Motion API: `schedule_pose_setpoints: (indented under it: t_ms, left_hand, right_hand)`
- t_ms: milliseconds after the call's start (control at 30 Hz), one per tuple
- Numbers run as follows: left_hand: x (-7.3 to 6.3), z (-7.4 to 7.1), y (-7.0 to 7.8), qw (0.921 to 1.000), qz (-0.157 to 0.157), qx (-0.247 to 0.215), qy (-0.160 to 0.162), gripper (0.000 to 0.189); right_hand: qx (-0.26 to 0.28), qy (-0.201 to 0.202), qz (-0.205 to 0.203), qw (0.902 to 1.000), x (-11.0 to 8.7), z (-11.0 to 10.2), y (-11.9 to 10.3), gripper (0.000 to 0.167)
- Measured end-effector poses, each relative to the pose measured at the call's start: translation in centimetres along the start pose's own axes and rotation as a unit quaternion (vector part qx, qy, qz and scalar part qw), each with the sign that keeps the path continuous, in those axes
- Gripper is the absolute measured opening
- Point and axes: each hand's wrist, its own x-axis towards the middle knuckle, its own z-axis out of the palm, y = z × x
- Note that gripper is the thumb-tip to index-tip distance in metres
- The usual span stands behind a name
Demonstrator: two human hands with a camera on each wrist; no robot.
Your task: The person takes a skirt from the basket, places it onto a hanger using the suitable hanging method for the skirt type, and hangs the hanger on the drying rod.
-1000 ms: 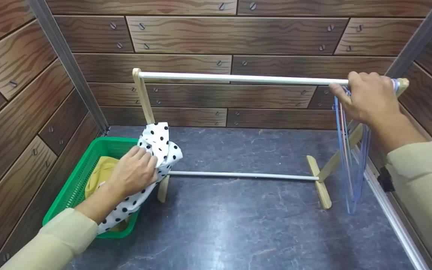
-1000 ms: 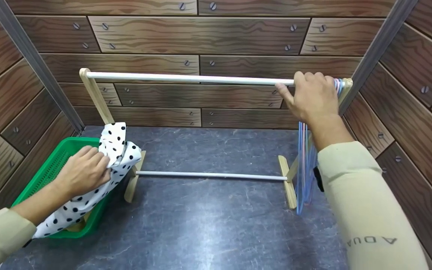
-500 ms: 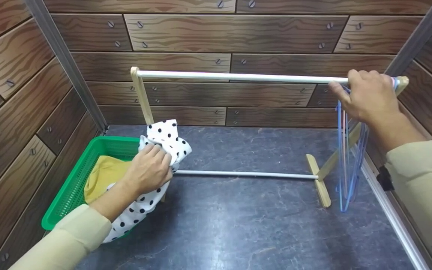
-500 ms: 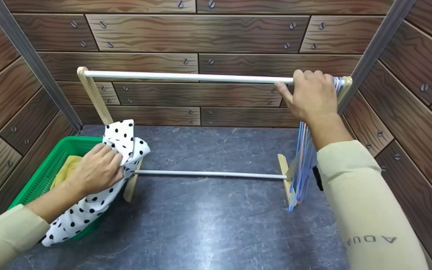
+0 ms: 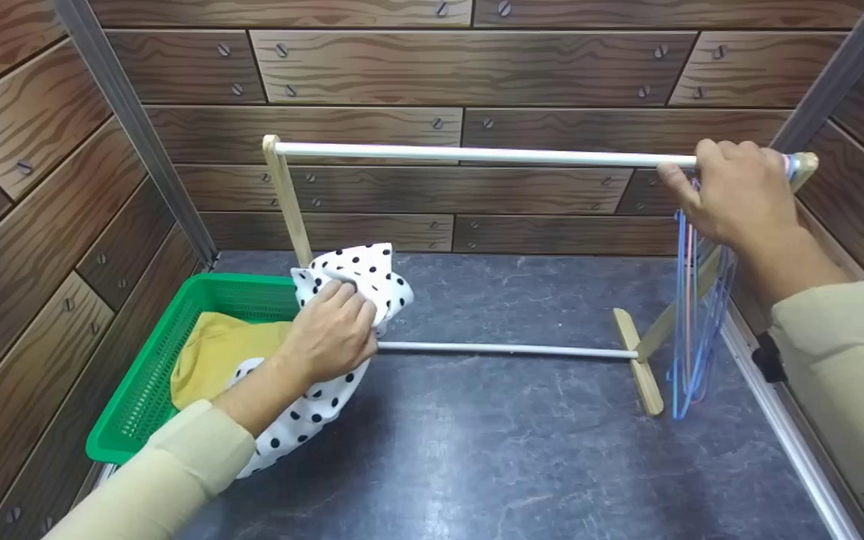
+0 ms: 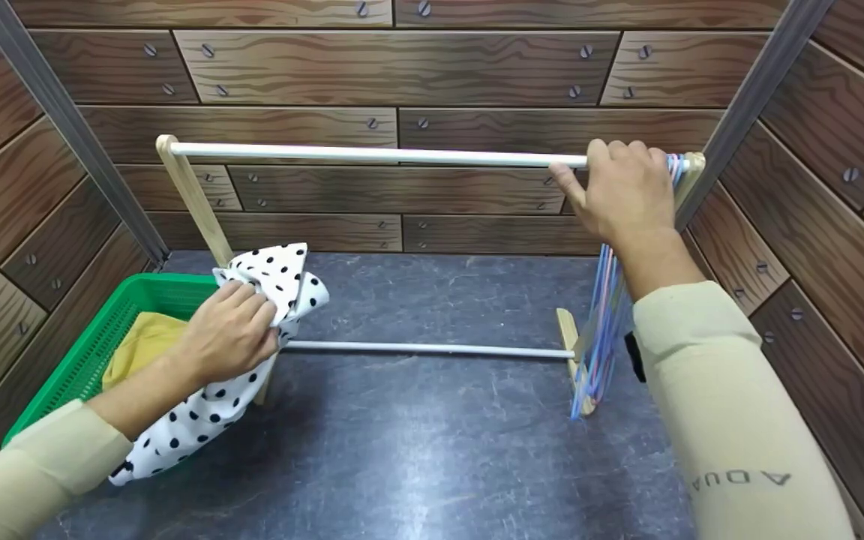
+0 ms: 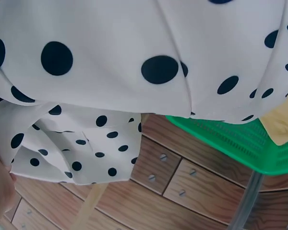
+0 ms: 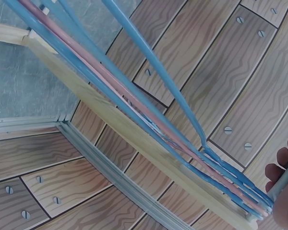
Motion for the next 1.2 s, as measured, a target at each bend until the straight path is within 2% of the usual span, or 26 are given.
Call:
schedule_pose_setpoints:
  t_ms: [167, 300, 567, 700, 833, 900, 967, 1100, 1200]
  left_hand:
    - [2.3, -0.1, 1.1, 0.9990, 0.020, -0.012, 0.039, 0.019]
    - [3.8, 0.3, 1.6, 0.9986, 0.020, -0.022, 0.043, 0.019]
    - [4.1, 1.3, 2.1, 0.9999, 0.012, -0.002, 0.012, 0.021]
    - [4.8, 1.8, 2.2, 0.9997, 0.013, -0.013, 0.014, 0.020]
    - [4.8, 2.7, 2.1, 0.9995, 0.005, -0.027, 0.012, 0.019]
    - [4.8, 3.3, 2.3, 0.9996, -0.009, -0.026, -0.002, 0.021]
    - [4.8, 3.9, 2.6, 0.9985, -0.032, -0.030, -0.033, 0.024]
    - [4.8, 5.1, 3.8, 0.9882, -0.084, -0.066, -0.110, 0.030]
    - [4.6, 5.7, 4.5, 0.9827, -0.096, -0.084, -0.135, 0.029]
  right_hand:
    - [0.006, 0.005, 0.003, 1.0000, 0.0, 0.1, -0.2, 0.071]
    - [0.008, 0.012, 0.005, 0.9999, -0.1, 0.3, -0.2, 0.070]
    - [0.006, 0.019, 0.003, 0.9998, -0.2, 0.4, -0.6, 0.068]
    - [0.003, 0.021, 0.007, 0.9997, -0.2, 0.0, -0.3, 0.069]
    - [0.002, 0.028, 0.007, 0.9996, -0.3, 0.1, -0.3, 0.068]
    - [0.003, 0.032, 0.006, 0.9995, -0.3, 0.1, -0.4, 0.067]
    - [0.005, 0.035, 0.005, 0.9994, -0.4, 0.1, -0.4, 0.066]
    - [0.007, 0.041, 0.005, 0.9991, -0.5, 0.1, -0.4, 0.065]
    - [0.008, 0.040, 0.006, 0.9992, -0.6, 0.1, -0.5, 0.065]
